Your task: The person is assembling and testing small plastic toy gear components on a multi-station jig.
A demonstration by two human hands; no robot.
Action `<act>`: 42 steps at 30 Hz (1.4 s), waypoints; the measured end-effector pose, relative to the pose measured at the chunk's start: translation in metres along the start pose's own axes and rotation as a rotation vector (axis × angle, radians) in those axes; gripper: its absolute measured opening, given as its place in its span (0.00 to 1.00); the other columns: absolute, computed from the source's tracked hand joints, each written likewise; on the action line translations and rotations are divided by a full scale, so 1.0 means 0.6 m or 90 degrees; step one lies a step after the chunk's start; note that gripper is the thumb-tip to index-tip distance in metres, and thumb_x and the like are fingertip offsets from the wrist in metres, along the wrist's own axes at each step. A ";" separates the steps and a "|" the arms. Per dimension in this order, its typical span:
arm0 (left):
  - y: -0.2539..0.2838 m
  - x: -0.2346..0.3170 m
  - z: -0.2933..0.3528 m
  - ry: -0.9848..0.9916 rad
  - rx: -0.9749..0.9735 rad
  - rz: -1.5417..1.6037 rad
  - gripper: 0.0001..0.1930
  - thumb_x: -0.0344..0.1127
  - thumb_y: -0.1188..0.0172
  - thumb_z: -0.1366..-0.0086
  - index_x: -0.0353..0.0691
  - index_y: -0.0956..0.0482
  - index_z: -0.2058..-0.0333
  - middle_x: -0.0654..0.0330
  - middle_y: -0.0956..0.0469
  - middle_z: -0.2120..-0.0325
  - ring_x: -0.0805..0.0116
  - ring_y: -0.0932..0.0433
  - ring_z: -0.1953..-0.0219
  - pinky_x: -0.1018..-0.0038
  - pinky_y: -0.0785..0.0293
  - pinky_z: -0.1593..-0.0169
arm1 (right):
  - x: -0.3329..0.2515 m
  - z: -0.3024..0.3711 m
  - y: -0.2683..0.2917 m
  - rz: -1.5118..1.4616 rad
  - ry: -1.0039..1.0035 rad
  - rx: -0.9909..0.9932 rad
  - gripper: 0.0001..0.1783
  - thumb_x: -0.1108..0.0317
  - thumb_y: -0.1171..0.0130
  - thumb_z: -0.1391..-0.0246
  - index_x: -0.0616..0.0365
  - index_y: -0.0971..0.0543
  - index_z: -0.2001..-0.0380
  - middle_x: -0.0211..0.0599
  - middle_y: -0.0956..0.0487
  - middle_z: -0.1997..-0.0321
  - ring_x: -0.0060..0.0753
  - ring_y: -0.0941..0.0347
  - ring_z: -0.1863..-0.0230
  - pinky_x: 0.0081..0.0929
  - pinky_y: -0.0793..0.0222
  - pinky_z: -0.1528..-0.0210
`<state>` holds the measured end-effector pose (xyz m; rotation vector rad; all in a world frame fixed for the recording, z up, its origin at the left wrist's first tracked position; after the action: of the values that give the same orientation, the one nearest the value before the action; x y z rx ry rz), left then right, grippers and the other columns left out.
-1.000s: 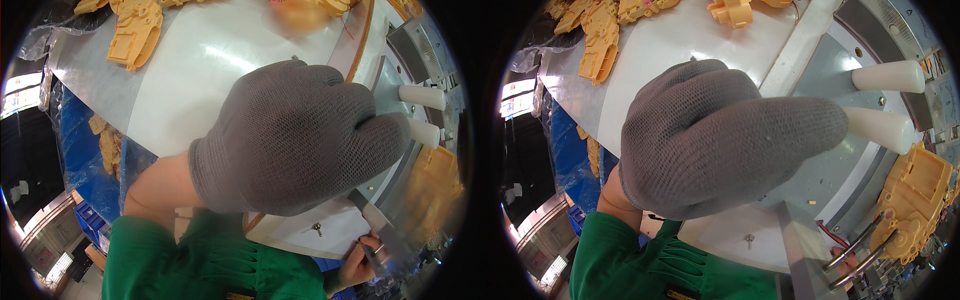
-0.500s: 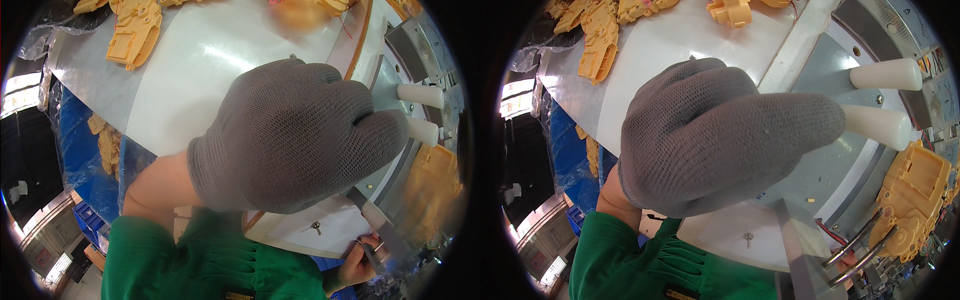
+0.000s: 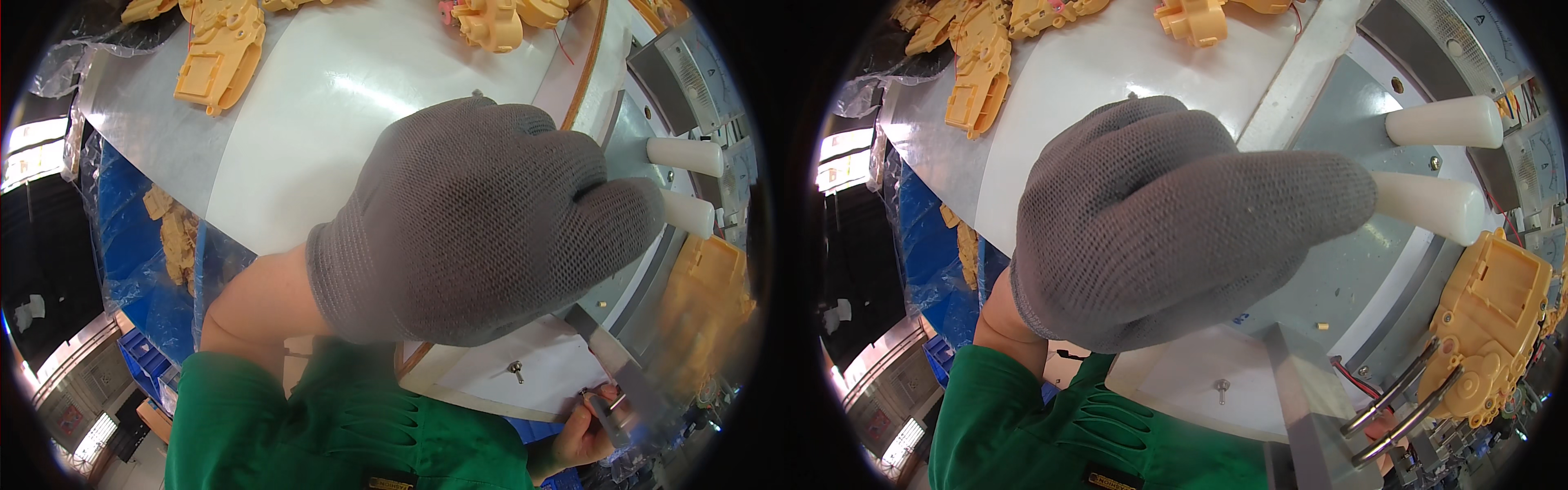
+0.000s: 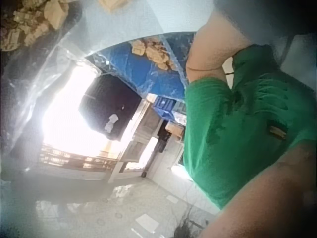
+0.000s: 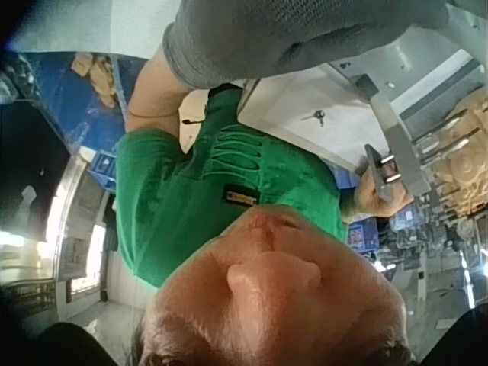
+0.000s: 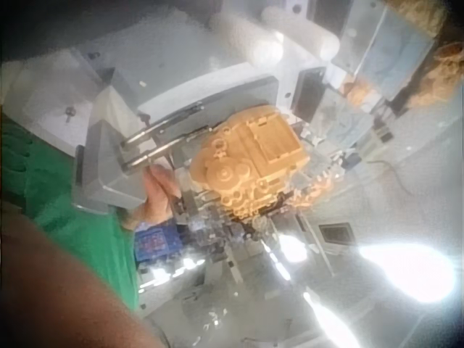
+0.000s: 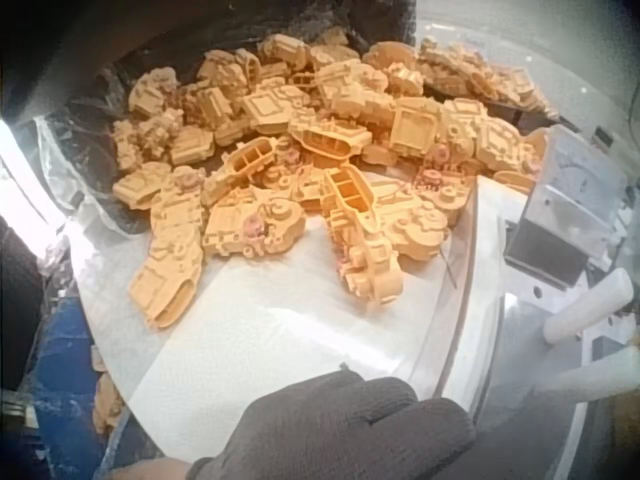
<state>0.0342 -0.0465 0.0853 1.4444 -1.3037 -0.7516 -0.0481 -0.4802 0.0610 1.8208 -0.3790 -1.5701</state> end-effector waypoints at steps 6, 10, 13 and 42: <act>0.005 -0.007 0.000 0.013 0.005 -0.009 0.19 0.32 0.42 0.40 0.29 0.26 0.51 0.47 0.21 0.55 0.59 0.23 0.58 0.67 0.26 0.54 | -0.008 -0.021 0.002 0.047 0.101 -0.072 0.10 0.73 0.40 0.43 0.69 0.24 0.60 0.44 0.25 0.59 0.38 0.29 0.51 0.37 0.33 0.47; 0.008 0.000 0.001 0.018 0.009 -0.025 0.20 0.33 0.42 0.40 0.29 0.26 0.51 0.47 0.21 0.55 0.59 0.23 0.58 0.66 0.26 0.54 | -0.036 -0.032 -0.018 0.054 0.127 -0.059 0.11 0.73 0.40 0.43 0.69 0.24 0.59 0.44 0.24 0.58 0.39 0.29 0.50 0.36 0.33 0.46; 0.001 -0.009 0.002 0.032 0.013 -0.024 0.20 0.33 0.41 0.40 0.28 0.26 0.51 0.46 0.21 0.54 0.59 0.23 0.57 0.66 0.26 0.53 | -0.011 -0.023 0.000 0.031 0.054 -0.045 0.12 0.74 0.39 0.44 0.69 0.24 0.59 0.45 0.24 0.57 0.40 0.29 0.51 0.36 0.33 0.46; 0.053 -0.009 0.005 -0.027 0.080 0.237 0.25 0.40 0.40 0.38 0.27 0.28 0.48 0.45 0.23 0.52 0.56 0.24 0.53 0.63 0.26 0.49 | -0.200 -0.107 -0.106 0.056 0.035 0.077 0.13 0.66 0.23 0.70 0.44 0.15 0.74 0.28 0.22 0.67 0.36 0.23 0.61 0.37 0.28 0.52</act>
<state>0.0196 -0.0392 0.1133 1.2358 -1.6189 -0.4623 -0.0275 -0.3400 0.1104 1.9073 -0.5317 -1.4618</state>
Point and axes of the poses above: each hand's wrist, its own z-axis away from the middle knuckle, its own y-axis out of the back of the hand, x = y × z, the point moved 8 cm from there along -z, towards the middle knuckle
